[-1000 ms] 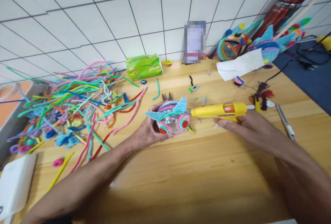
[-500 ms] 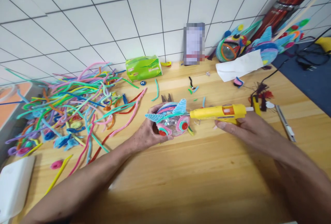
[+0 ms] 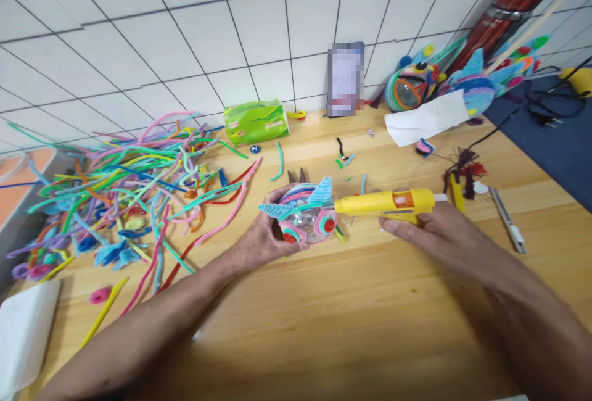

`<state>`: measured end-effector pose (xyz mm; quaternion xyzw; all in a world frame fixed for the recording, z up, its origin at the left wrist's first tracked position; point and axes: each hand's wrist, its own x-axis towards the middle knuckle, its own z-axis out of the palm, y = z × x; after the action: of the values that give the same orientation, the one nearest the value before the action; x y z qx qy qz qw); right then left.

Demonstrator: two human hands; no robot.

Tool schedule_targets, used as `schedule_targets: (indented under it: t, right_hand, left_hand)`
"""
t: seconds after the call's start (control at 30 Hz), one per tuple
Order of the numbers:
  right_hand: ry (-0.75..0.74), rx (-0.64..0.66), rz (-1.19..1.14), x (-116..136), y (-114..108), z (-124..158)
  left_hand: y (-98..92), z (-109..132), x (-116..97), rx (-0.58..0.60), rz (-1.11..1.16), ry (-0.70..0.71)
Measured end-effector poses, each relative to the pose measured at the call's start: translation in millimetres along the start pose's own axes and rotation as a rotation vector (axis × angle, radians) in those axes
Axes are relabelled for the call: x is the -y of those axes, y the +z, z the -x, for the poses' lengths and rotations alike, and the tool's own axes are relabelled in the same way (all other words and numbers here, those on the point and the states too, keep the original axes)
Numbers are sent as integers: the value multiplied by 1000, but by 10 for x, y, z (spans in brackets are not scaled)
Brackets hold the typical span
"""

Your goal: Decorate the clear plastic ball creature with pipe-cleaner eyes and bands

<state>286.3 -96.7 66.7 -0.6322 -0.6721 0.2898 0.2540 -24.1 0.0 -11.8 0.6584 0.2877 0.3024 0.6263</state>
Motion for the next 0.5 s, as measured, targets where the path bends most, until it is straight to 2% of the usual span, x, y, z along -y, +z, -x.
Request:
schedule_targets:
  t: [0.17, 0.27, 0.37, 0.4, 0.5]
  right_hand:
    - [-4, -26, -141, 7, 1, 28]
    - [21, -103, -266, -82, -15, 14]
    - [78, -316, -298, -287, -66, -94]
    - [101, -415, -274, -385, -92, -146]
    - [231, -604, -105, -720, -186, -308]
  left_hand:
    - [-6, -1, 3, -11, -28, -2]
    - [3, -1, -11, -9, -30, 13]
    - [19, -7, -30, 9, 12, 24]
    - [25, -10, -33, 14, 27, 28]
    - [37, -18, -30, 7, 47, 34]
